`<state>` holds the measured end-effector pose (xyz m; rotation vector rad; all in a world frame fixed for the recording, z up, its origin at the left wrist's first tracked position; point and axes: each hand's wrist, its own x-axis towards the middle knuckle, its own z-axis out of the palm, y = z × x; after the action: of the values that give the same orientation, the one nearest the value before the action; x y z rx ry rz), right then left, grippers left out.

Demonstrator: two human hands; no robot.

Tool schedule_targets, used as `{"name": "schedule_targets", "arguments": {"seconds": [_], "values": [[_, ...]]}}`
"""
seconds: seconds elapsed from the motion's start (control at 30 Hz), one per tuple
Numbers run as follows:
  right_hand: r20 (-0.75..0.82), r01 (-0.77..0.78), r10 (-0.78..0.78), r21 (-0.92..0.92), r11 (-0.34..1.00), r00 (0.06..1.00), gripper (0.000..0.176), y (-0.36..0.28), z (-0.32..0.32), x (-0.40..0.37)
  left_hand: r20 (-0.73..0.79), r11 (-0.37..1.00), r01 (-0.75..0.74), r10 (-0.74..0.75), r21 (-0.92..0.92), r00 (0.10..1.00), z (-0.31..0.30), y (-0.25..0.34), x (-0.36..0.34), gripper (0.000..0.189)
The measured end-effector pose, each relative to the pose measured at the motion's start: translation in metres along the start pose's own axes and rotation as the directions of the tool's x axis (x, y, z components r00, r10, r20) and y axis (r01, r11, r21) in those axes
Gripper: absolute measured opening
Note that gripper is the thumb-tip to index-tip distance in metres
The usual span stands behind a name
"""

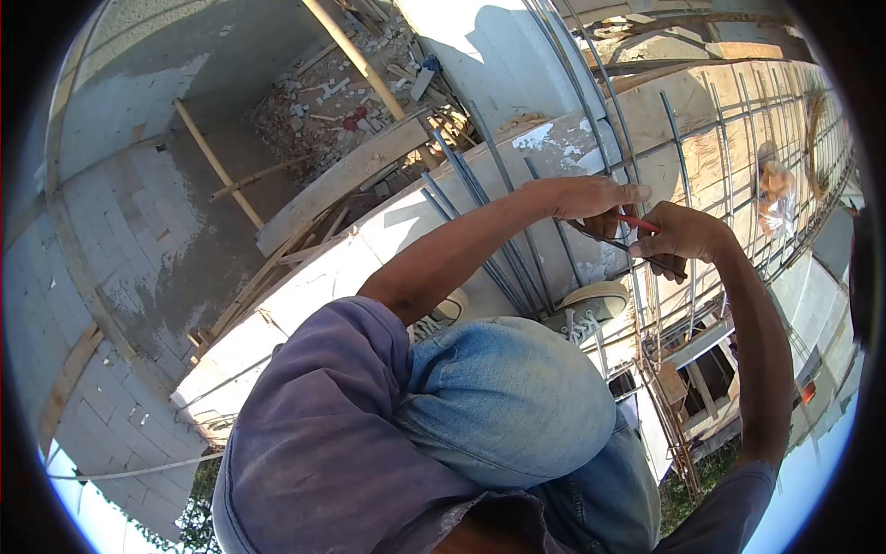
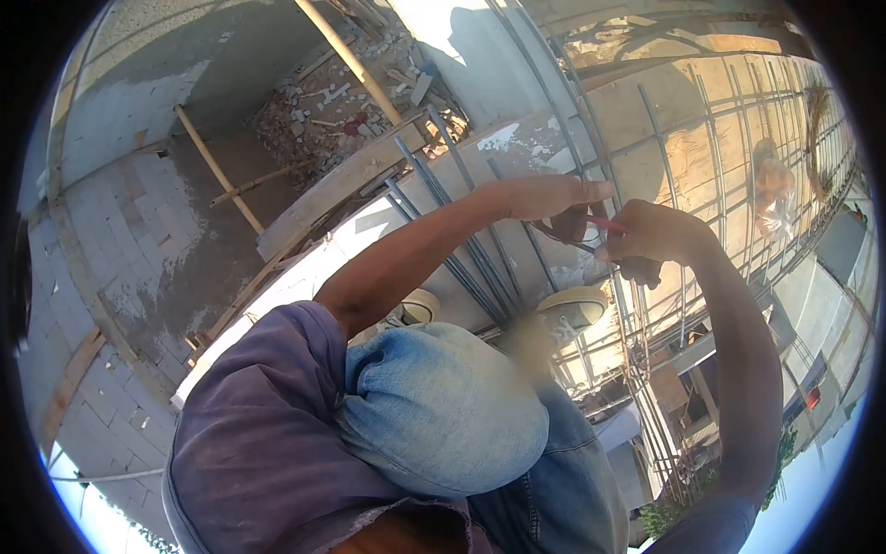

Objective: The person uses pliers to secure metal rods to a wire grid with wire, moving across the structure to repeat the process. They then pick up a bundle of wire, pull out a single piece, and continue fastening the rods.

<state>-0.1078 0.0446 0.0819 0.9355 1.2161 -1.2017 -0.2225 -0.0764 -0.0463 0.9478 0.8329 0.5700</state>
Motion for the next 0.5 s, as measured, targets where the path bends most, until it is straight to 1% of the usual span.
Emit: {"name": "schedule_targets", "arguments": {"seconds": [0.03,0.07,0.1,0.13,0.17,0.2,0.23,0.27,0.3,0.33,0.37,0.4,0.43,0.5], "values": [[0.005,0.001,-0.001,0.000,1.000,1.000,0.026,0.001,0.001,0.003,0.026,0.999,0.049,-0.049,0.002,0.998,0.002,0.005,-0.008,0.084],[-0.010,0.130,-0.130,0.039,0.991,0.991,0.029,0.003,0.003,0.006,-0.001,0.989,0.083,-0.083,0.127,0.997,0.009,0.012,-0.016,0.091],[-0.034,0.248,-0.246,0.079,0.966,0.969,0.032,0.008,0.007,0.006,0.008,0.990,0.078,-0.080,0.117,0.997,0.011,0.005,-0.017,0.091],[-0.016,0.264,-0.264,0.151,0.953,0.964,0.038,0.011,0.015,0.005,0.041,0.994,0.082,-0.086,0.076,0.995,0.014,-0.002,-0.012,0.090],[0.034,0.188,-0.193,0.108,0.976,0.981,0.043,0.018,0.020,0.005,0.090,0.996,0.081,-0.084,0.035,0.992,0.020,-0.007,-0.003,0.089],[-0.020,0.223,-0.222,0.121,0.967,0.975,0.040,0.018,0.034,-0.003,0.121,0.988,0.140,-0.146,0.062,0.982,0.020,0.001,-0.005,0.087],[-0.078,0.261,-0.252,0.134,0.956,0.965,0.037,0.019,0.048,-0.010,0.147,0.985,0.173,-0.174,0.021,0.974,0.020,0.003,-0.007,0.084],[-0.077,0.256,-0.245,0.236,0.937,0.966,0.036,0.031,0.062,-0.013,0.173,0.976,0.215,-0.209,-0.017,0.962,0.019,0.005,-0.012,0.080],[-0.075,0.254,-0.244,0.333,0.908,0.967,0.038,0.040,0.077,-0.017,0.163,0.981,0.190,-0.195,0.046,0.967,0.014,0.019,-0.025,0.077],[-0.104,0.254,-0.232,0.373,0.892,0.967,0.039,0.041,0.091,-0.027,0.151,0.980,0.163,-0.179,0.114,0.972,0.007,0.029,-0.037,0.073],[-0.140,0.245,-0.203,0.453,0.857,0.969,0.039,0.047,0.106,-0.035,0.035,0.994,0.082,-0.085,0.078,0.996,0.004,0.019,-0.035,0.067],[-0.169,0.237,-0.173,0.518,0.822,0.970,0.039,0.054,0.120,-0.044,-0.084,0.999,0.004,-0.001,0.041,0.996,0.004,0.008,-0.032,0.061],[-0.203,0.238,-0.145,0.577,0.781,0.968,0.039,0.060,0.133,-0.052,-0.039,0.999,0.002,0.000,0.043,0.999,0.005,0.005,-0.032,0.061],[-0.242,0.233,-0.104,0.602,0.763,0.965,0.038,0.077,0.156,-0.061,-0.129,0.969,-0.163,0.189,0.186,0.973,0.006,0.003,-0.030,0.047]]}}
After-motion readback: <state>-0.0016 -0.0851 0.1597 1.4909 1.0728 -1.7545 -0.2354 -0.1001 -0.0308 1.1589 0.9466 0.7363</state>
